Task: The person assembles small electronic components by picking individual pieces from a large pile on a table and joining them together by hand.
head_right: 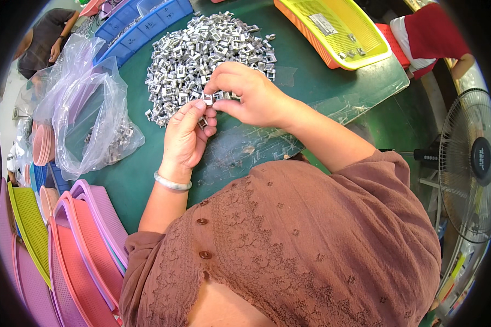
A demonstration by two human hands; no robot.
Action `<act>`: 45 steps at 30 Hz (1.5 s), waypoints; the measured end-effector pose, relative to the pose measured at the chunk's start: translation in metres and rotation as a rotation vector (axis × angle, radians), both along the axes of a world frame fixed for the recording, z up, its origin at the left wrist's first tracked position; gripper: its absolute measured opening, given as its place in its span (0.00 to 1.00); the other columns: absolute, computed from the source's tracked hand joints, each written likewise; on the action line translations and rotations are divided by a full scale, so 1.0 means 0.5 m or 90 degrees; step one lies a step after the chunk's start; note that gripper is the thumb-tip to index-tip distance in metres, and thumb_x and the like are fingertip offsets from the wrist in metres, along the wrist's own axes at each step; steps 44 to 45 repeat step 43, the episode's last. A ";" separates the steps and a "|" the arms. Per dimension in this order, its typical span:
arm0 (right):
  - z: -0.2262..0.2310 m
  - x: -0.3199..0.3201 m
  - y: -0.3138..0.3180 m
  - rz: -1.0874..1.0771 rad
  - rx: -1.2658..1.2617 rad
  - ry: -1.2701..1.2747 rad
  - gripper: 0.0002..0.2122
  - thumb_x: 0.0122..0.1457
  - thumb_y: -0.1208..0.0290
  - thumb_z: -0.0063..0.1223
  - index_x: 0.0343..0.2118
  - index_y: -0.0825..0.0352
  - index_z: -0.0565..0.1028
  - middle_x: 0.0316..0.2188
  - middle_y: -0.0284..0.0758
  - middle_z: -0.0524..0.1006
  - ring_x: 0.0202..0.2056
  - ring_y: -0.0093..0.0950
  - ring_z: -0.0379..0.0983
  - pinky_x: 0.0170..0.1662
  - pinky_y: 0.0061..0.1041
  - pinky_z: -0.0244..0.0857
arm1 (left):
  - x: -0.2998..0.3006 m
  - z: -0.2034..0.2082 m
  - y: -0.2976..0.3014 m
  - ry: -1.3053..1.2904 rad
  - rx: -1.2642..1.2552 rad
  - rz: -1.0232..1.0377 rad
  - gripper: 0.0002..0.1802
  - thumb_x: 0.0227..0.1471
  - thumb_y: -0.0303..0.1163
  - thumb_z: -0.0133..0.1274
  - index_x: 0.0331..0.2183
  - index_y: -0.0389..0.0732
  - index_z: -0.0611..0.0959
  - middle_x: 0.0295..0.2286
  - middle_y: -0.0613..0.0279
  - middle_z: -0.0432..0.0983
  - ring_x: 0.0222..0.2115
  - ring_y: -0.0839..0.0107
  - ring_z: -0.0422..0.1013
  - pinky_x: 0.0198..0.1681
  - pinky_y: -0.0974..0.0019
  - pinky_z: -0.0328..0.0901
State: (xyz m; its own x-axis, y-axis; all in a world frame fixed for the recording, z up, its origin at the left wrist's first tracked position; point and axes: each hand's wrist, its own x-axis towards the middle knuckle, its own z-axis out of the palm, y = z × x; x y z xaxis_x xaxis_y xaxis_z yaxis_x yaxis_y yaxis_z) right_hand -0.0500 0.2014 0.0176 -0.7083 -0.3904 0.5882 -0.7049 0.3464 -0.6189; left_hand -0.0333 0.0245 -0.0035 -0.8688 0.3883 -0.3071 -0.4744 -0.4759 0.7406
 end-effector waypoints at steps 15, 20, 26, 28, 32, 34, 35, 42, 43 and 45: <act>-0.008 0.002 0.008 0.001 -0.031 -0.049 0.10 0.43 0.79 0.54 0.32 0.68 0.73 0.27 0.35 0.71 0.29 0.29 0.70 0.30 0.23 0.64 | -0.001 -0.003 0.000 -0.021 0.019 -0.009 0.08 0.50 0.31 0.49 0.30 0.38 0.77 0.22 0.64 0.73 0.21 0.77 0.67 0.22 0.77 0.62; -0.011 0.000 0.003 0.014 -0.029 -0.056 0.09 0.43 0.78 0.54 0.31 0.68 0.73 0.27 0.34 0.71 0.29 0.30 0.70 0.30 0.23 0.64 | -0.002 -0.003 -0.003 -0.038 0.035 -0.014 0.08 0.50 0.32 0.49 0.29 0.38 0.77 0.22 0.64 0.72 0.21 0.77 0.67 0.22 0.77 0.61; -0.013 0.004 0.003 0.011 -0.034 -0.069 0.10 0.44 0.80 0.54 0.32 0.67 0.73 0.27 0.34 0.71 0.29 0.27 0.69 0.31 0.22 0.63 | -0.002 -0.003 -0.002 -0.046 0.034 -0.015 0.07 0.50 0.30 0.49 0.30 0.37 0.77 0.22 0.64 0.73 0.21 0.77 0.67 0.22 0.77 0.61; -0.011 0.008 0.001 -0.013 -0.052 -0.091 0.11 0.43 0.80 0.54 0.32 0.66 0.72 0.26 0.34 0.71 0.29 0.27 0.70 0.30 0.22 0.64 | -0.002 0.000 -0.001 -0.038 0.026 -0.011 0.07 0.49 0.28 0.49 0.32 0.37 0.77 0.23 0.64 0.73 0.21 0.77 0.67 0.22 0.77 0.62; -0.011 0.011 0.008 -0.045 -0.050 -0.148 0.14 0.43 0.81 0.54 0.35 0.66 0.71 0.26 0.33 0.70 0.28 0.25 0.69 0.30 0.21 0.63 | 0.001 -0.003 0.002 0.003 -0.007 0.007 0.08 0.49 0.26 0.48 0.34 0.37 0.77 0.24 0.62 0.74 0.23 0.77 0.68 0.24 0.77 0.63; -0.017 0.005 0.017 -0.055 -0.032 -0.141 0.14 0.43 0.81 0.54 0.36 0.66 0.71 0.26 0.32 0.70 0.28 0.23 0.68 0.29 0.20 0.62 | 0.002 -0.003 0.003 0.029 -0.028 0.013 0.08 0.49 0.25 0.48 0.34 0.36 0.76 0.26 0.61 0.74 0.24 0.77 0.69 0.24 0.77 0.64; -0.020 0.002 0.022 -0.061 -0.020 -0.134 0.14 0.44 0.81 0.54 0.37 0.67 0.70 0.27 0.31 0.70 0.28 0.21 0.67 0.29 0.19 0.62 | 0.003 0.000 0.004 0.041 -0.040 0.013 0.07 0.49 0.25 0.47 0.34 0.36 0.76 0.26 0.61 0.74 0.24 0.76 0.69 0.25 0.76 0.64; -0.033 -0.025 0.051 -0.229 0.139 -0.024 0.08 0.45 0.80 0.50 0.31 0.66 0.72 0.27 0.35 0.70 0.30 0.30 0.69 0.32 0.26 0.63 | -0.003 -0.004 0.002 0.021 0.024 -0.008 0.13 0.50 0.25 0.46 0.40 0.36 0.73 0.31 0.57 0.73 0.29 0.71 0.70 0.30 0.74 0.68; -0.032 -0.028 0.050 -0.244 0.165 -0.020 0.07 0.46 0.77 0.49 0.31 0.65 0.72 0.28 0.36 0.71 0.33 0.34 0.69 0.36 0.31 0.63 | -0.004 -0.005 -0.001 0.017 0.042 -0.014 0.17 0.49 0.25 0.46 0.44 0.36 0.71 0.34 0.54 0.72 0.32 0.66 0.71 0.32 0.72 0.68; -0.032 -0.028 0.050 -0.244 0.165 -0.020 0.07 0.46 0.77 0.49 0.31 0.65 0.72 0.28 0.36 0.71 0.33 0.34 0.69 0.36 0.31 0.63 | -0.004 -0.005 -0.001 0.017 0.042 -0.014 0.17 0.49 0.25 0.46 0.44 0.36 0.71 0.34 0.54 0.72 0.32 0.66 0.71 0.32 0.72 0.68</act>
